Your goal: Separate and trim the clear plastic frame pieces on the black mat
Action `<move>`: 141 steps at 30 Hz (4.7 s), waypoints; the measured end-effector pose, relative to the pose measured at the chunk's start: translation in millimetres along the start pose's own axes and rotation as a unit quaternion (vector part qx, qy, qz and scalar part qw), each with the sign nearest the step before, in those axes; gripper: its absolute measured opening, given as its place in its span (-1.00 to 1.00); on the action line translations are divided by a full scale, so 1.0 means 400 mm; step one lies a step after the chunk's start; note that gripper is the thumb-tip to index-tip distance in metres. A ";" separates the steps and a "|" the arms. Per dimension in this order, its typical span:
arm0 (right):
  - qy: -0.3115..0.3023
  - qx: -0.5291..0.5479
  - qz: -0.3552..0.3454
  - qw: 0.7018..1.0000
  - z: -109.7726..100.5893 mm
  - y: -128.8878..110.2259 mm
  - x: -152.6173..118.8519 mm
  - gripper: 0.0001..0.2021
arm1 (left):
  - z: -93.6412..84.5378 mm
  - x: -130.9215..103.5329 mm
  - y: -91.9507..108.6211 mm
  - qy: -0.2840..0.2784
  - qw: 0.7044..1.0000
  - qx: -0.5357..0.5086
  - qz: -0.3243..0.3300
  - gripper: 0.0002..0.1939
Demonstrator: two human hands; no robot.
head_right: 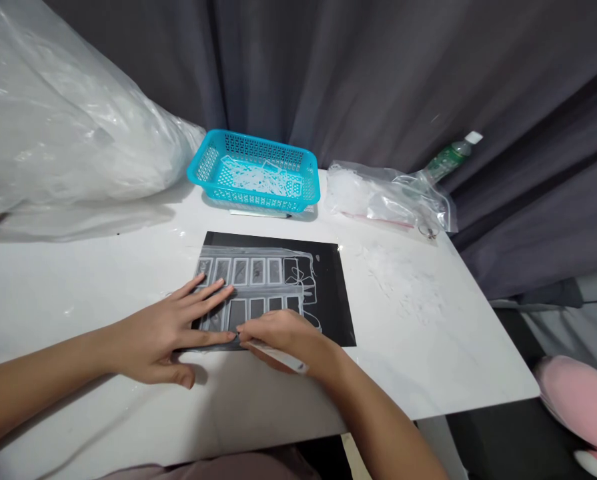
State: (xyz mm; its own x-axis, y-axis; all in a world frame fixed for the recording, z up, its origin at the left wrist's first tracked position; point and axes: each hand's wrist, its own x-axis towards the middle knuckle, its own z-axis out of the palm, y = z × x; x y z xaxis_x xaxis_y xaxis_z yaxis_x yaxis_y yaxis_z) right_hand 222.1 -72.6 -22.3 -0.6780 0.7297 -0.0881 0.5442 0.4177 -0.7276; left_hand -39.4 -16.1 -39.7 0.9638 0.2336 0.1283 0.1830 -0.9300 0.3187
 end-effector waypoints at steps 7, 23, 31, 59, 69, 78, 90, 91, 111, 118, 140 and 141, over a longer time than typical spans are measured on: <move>0.016 0.121 0.072 0.990 -0.012 0.001 0.012 -0.89 | 0.005 -0.002 0.002 0.004 1.000 -0.003 0.000 -0.33; -0.044 0.184 0.094 0.977 -0.034 -0.005 0.021 -0.93 | 0.004 -0.004 0.000 0.013 1.000 -0.023 0.000 -0.31; -0.047 0.111 0.021 0.993 -0.029 -0.008 0.014 -0.83 | 0.004 -0.003 0.000 0.004 1.000 -0.023 -0.003 -0.31; 0.020 0.075 0.071 0.994 -0.055 -0.025 -0.021 -0.87 | 0.005 -0.005 -0.003 0.020 0.999 -0.032 0.001 -0.34; -0.045 0.127 0.066 0.989 -0.027 -0.011 -0.001 -0.84 | 0.006 -0.003 -0.004 -0.008 1.000 -0.017 0.001 -0.32; -0.044 0.123 0.038 0.991 -0.026 -0.008 0.002 -0.86 | 0.005 0.000 -0.005 -0.013 1.000 -0.012 0.001 -0.33; -0.025 0.046 -0.001 0.999 -0.003 0.001 0.002 -0.84 | 0.005 -0.003 -0.003 0.016 1.000 -0.023 0.008 -0.34; -0.027 0.043 0.010 0.999 -0.003 -0.003 0.003 -0.83 | 0.004 -0.004 -0.003 0.016 1.000 -0.024 0.008 -0.34; 0.028 0.029 0.103 0.994 -0.087 -0.011 -0.048 -0.90 | 0.002 -0.001 -0.001 -0.008 1.000 -0.011 0.001 -0.33; 0.056 0.083 0.071 0.992 -0.076 -0.004 -0.038 -0.95 | 0.004 -0.004 -0.008 -0.015 1.000 -0.009 0.008 -0.31; -0.051 0.096 0.008 0.994 -0.022 -0.001 -0.005 -0.85 | 0.002 -0.002 -0.005 -0.003 1.000 -0.021 0.005 -0.32; -0.050 0.090 0.015 0.995 -0.021 -0.005 -0.004 -0.85 | 0.002 -0.002 -0.006 -0.003 1.000 -0.022 0.005 -0.32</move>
State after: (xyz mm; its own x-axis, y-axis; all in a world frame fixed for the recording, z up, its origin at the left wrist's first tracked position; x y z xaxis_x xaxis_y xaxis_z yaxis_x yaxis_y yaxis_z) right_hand 226.5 -70.0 -15.0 -0.7132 0.6794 -0.1727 0.4737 0.2855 -0.8331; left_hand -40.5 -14.4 -41.5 0.9665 0.2235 0.1265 0.1656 -0.9189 0.3580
